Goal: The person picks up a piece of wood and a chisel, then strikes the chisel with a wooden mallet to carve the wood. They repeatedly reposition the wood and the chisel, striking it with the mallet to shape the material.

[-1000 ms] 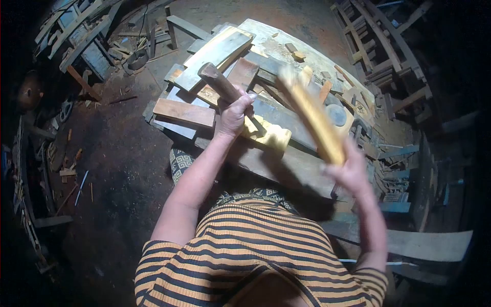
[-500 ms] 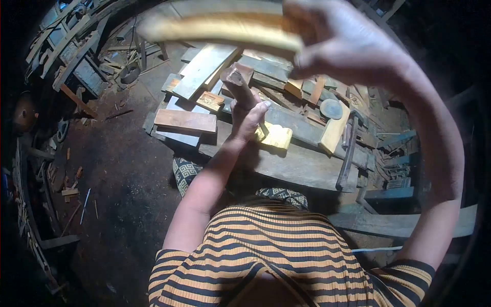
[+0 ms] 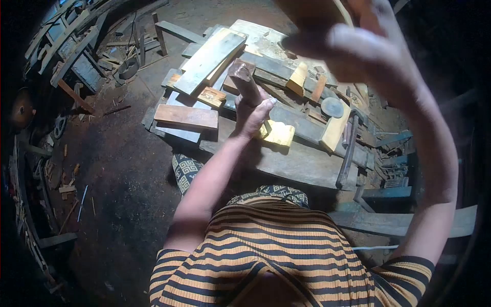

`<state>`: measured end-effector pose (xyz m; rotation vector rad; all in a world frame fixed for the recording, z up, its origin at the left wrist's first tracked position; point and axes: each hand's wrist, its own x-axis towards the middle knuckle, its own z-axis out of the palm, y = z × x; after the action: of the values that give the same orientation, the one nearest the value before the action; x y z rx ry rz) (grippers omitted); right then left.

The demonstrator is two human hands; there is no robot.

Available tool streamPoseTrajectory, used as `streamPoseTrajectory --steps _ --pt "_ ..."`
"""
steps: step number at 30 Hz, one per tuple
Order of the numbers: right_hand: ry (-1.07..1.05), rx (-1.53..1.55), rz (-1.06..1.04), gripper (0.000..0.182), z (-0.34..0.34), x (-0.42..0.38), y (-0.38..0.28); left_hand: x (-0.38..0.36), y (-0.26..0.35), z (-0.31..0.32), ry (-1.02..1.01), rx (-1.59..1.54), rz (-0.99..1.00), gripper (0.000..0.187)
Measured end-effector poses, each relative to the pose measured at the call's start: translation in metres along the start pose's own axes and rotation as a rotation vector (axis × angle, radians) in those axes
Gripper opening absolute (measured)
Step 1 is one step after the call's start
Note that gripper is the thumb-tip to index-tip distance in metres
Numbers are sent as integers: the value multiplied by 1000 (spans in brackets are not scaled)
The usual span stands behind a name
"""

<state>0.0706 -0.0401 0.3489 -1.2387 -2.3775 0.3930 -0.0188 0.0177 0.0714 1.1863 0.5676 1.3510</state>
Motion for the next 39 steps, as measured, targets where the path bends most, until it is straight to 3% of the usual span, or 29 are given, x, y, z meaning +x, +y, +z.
streamPoseTrajectory --steps 4,7,8,9,11,12,15,17,19,21,22,23,25,28,30,39 --pt "-392 -437 528 45 22 -11 12 2 -8 2 -8 10 22 15" --pt "-292 -328 547 52 -6 -5 1 4 -7 6 -46 14 55 16" --pt "-47 40 276 63 -4 -13 11 2 -3 6 -65 94 65 16" --pt "101 98 150 73 -4 -19 20 0 -2 7 -69 93 60 16" --pt "186 125 177 75 -2 -33 9 2 1 7 -83 78 115 16" --pt "284 -7 -144 75 12 -36 28 2 -1 6 -83 83 120 16" --pt "-294 -288 694 67 20 -55 29 0 -7 7 -90 119 135 14" --pt "-235 -283 654 45 9 -65 35 2 -6 10 -53 -19 67 14" --pt "-176 -282 615 54 21 -85 48 -1 -11 4 -38 -51 27 14" --pt "231 281 623 61 67 -120 70 -2 -5 1 70 -93 -34 14" --pt "308 413 663 62 97 -138 86 1 -31 -9 54 -156 -11 16" --pt "385 545 699 62 128 -156 104 -5 -8 -3 89 -128 -16 17" --pt "332 577 874 61 175 -184 133 -7 -18 -7 92 -184 -22 17" --pt "511 862 895 60 238 -197 160 -11 -12 -2 184 -236 10 17" --pt "565 860 851 66 260 -198 169 -13 -19 -9 182 -249 22 15" --pt "567 885 912 64 260 -191 162 -14 -39 -31 422 -593 -116 16"
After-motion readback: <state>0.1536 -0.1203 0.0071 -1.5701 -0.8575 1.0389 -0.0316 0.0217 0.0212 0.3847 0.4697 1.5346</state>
